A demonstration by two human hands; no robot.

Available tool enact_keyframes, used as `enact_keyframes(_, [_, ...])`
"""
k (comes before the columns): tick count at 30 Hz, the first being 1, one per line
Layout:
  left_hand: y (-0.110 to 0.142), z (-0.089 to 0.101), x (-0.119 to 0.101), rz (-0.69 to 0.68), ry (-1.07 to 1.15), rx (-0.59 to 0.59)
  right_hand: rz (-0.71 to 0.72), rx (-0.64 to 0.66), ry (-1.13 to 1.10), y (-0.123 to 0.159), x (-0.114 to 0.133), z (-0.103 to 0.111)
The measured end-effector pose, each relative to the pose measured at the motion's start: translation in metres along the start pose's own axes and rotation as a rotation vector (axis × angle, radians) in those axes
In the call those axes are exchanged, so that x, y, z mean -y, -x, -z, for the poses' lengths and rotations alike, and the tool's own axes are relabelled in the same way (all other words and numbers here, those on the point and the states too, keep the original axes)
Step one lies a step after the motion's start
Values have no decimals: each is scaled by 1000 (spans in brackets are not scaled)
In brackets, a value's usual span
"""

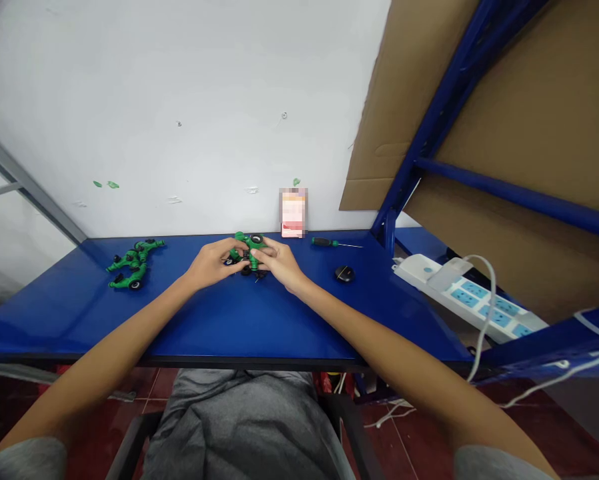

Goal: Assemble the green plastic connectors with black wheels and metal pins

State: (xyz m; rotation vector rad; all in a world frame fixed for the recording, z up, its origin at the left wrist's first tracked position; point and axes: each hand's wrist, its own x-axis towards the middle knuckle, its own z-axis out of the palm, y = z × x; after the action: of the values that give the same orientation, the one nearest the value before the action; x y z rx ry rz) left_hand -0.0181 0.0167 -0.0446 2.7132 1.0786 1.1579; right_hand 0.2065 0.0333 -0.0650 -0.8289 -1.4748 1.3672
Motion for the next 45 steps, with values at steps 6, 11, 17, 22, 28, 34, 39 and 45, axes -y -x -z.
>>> enact_keyframes(6, [3, -3, 0, 23, -40, -56, 52, -27, 34, 2, 2, -6])
enact_keyframes(11, [0, 9, -3, 120, -135, -116, 83, -97, 74, -2, 4, -1])
enact_keyframes(17, [-4, 14, 10, 198, -92, 124, 47, -81, -79, -1, 15, 6])
enact_keyframes(22, [-6, 16, 6, 310, -31, 81, -38, -62, -207, 0, 16, 4])
enact_keyframes(28, [-11, 21, -4, 309, 109, 91, -28, -72, -212, 0, 16, 2])
enact_keyframes(34, [-7, 10, -8, 171, 117, 78, 3, -56, -185, 0, 15, -1])
enact_keyframes(39, [-3, 5, -17, 74, -5, 9, 70, 24, -98, 1, 12, -4])
enact_keyframes(45, [-1, 5, -16, 41, -166, 50, 49, 97, 44, 3, 5, -7])
